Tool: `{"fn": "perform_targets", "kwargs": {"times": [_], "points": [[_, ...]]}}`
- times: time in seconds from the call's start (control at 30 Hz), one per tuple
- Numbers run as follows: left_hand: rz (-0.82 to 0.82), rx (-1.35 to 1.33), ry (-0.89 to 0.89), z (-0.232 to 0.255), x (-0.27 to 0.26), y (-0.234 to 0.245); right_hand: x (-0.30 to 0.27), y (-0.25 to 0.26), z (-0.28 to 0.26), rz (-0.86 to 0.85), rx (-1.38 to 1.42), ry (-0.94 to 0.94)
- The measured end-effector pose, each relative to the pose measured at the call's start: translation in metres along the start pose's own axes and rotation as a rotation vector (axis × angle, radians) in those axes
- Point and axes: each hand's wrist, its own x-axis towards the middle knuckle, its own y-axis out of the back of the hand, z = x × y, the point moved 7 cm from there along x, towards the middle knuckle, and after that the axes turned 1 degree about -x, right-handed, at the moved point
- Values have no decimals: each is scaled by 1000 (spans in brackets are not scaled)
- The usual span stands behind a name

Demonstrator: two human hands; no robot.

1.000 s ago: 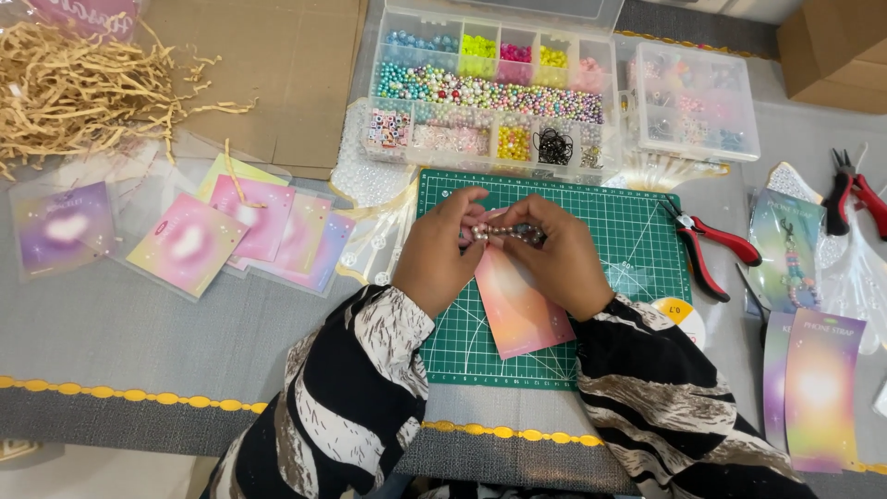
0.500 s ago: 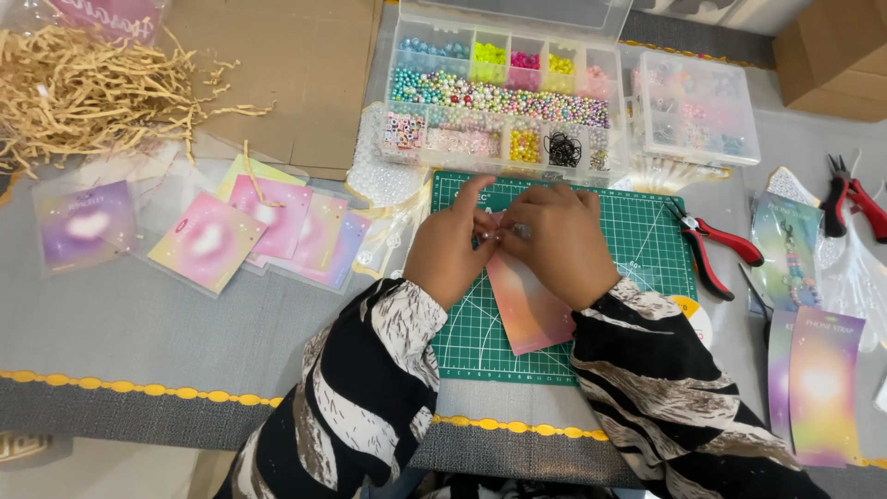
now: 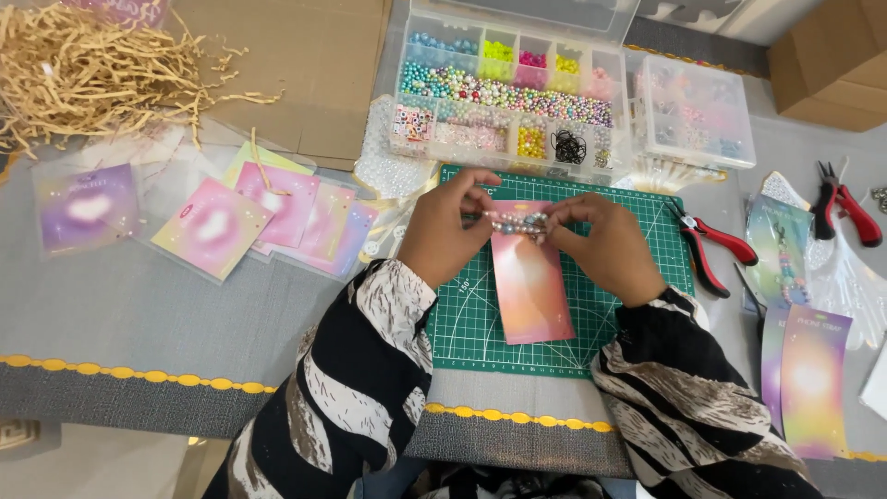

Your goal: The person places a beaded strap onto a decorative backing card, secures it, and سپس puts the assembly into a small plastic bag.

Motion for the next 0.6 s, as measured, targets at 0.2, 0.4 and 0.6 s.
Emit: {"fn": "perform_targets", "kwargs": {"times": [0.2, 0.4, 0.6], "points": [[-25, 273, -156, 29, -7, -14, -7, -4, 9, -21, 114, -63], [-141, 523, -118, 15, -4, -43, -6, -6, 18, -53, 189, -128], [-99, 324, 34, 9, -2, -28, -4, -6, 22, -27, 251, -166]]}}
